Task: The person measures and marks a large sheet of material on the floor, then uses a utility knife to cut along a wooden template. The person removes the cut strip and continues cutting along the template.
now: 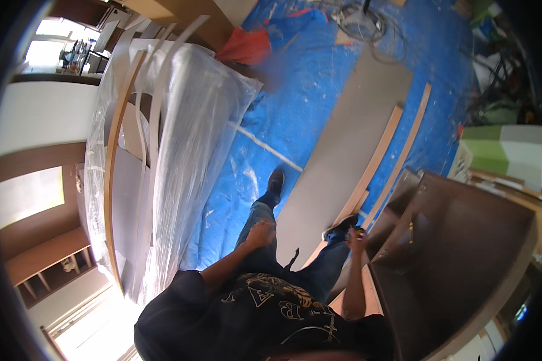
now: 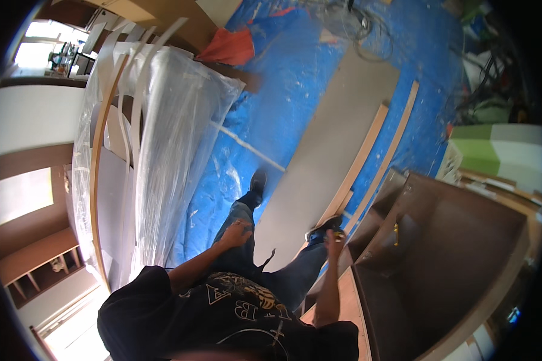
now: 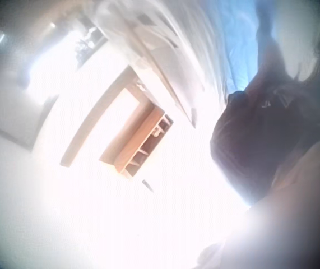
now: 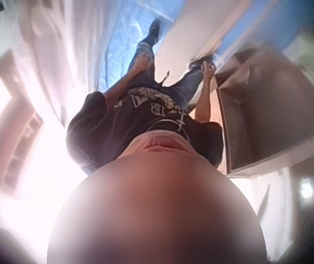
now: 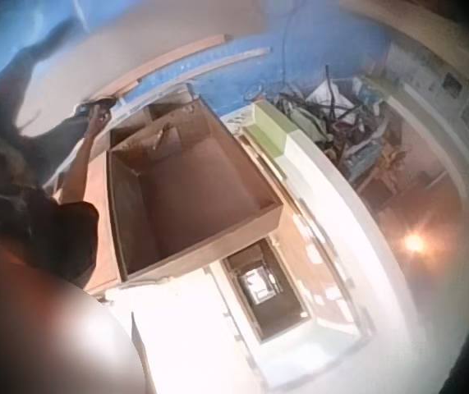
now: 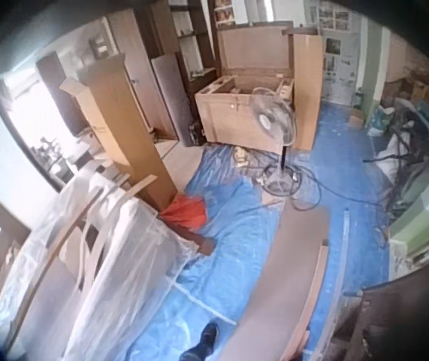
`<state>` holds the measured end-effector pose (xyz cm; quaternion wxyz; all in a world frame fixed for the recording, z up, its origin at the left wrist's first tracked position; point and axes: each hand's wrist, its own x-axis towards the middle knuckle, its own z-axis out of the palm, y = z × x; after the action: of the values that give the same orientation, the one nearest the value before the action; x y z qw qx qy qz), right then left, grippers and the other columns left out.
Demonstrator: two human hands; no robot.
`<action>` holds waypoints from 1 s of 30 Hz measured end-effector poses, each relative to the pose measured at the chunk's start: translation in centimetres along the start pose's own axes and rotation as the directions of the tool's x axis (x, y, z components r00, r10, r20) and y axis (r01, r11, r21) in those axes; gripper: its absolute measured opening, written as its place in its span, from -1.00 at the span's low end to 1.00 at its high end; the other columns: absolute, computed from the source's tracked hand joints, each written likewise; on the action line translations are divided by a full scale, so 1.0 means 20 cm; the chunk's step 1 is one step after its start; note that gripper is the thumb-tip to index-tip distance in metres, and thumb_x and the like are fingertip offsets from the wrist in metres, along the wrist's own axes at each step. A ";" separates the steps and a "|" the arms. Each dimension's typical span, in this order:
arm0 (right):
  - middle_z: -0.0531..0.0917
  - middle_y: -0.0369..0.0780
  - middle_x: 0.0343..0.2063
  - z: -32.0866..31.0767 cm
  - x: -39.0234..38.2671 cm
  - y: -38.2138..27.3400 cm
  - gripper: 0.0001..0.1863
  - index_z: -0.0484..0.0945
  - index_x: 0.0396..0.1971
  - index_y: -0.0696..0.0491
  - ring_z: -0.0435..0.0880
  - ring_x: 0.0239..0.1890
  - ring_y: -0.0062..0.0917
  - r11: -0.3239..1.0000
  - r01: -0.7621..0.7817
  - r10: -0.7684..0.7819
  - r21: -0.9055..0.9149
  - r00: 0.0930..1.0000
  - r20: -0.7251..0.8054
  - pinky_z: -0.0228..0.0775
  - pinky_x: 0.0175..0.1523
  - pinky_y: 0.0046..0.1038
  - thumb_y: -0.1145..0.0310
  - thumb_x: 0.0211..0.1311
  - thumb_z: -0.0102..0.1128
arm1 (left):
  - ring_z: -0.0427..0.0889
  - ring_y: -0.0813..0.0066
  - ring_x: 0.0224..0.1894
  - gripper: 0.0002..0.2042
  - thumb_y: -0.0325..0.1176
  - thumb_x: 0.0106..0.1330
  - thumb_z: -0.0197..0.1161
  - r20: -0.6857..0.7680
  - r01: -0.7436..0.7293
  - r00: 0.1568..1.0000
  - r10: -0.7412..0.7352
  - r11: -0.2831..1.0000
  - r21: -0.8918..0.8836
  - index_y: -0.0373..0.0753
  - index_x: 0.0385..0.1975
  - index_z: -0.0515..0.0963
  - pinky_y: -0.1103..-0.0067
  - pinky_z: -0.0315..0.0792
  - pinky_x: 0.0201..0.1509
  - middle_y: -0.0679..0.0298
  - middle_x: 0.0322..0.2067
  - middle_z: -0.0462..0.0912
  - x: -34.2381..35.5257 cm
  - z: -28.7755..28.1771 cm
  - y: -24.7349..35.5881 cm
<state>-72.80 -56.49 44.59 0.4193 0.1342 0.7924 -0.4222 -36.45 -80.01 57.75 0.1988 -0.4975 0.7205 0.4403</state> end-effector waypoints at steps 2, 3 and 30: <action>0.60 -0.23 -0.24 0.46 -0.33 -0.24 -0.33 0.38 0.11 -0.03 0.64 -0.56 -0.58 0.995 0.019 -0.034 0.099 0.988 0.153 0.57 -0.54 -0.58 0.20 0.05 0.57 | 0.49 -0.02 0.21 -0.54 -0.06 0.34 0.24 0.013 -0.050 0.998 0.055 0.964 -0.261 -0.21 0.13 0.53 0.22 0.39 0.27 -0.03 0.20 0.47 0.07 -0.17 -0.01; 0.60 -0.19 -0.19 0.65 -0.48 -0.38 -0.27 0.34 0.21 -0.03 0.68 -0.49 -0.53 0.989 0.100 -0.069 -0.111 0.964 0.257 0.59 -0.50 -0.56 0.17 0.08 0.55 | 0.50 0.04 0.22 -0.55 -0.05 0.38 0.22 0.033 -0.066 0.996 0.084 0.924 -0.376 -0.23 0.11 0.55 0.30 0.41 0.26 -0.03 0.19 0.49 0.12 -0.28 -0.01; 0.70 -0.24 -0.30 2.27 -0.49 -3.60 -0.75 0.61 -0.03 0.10 0.66 -0.34 -0.61 0.293 0.956 -0.593 0.015 0.170 0.787 0.49 -0.24 -0.53 0.31 0.40 0.20 | 0.66 0.34 -0.12 -0.56 -0.13 0.46 0.15 -0.099 -0.137 0.973 0.207 0.176 -0.975 -0.14 0.25 0.33 0.38 0.66 -0.13 0.18 -0.08 0.57 1.44 -2.82 1.32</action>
<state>-82.51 -134.26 79.04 0.3918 -0.5860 0.6017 -0.3756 -63.61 -139.39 78.50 -0.1915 -0.4140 0.3242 0.8287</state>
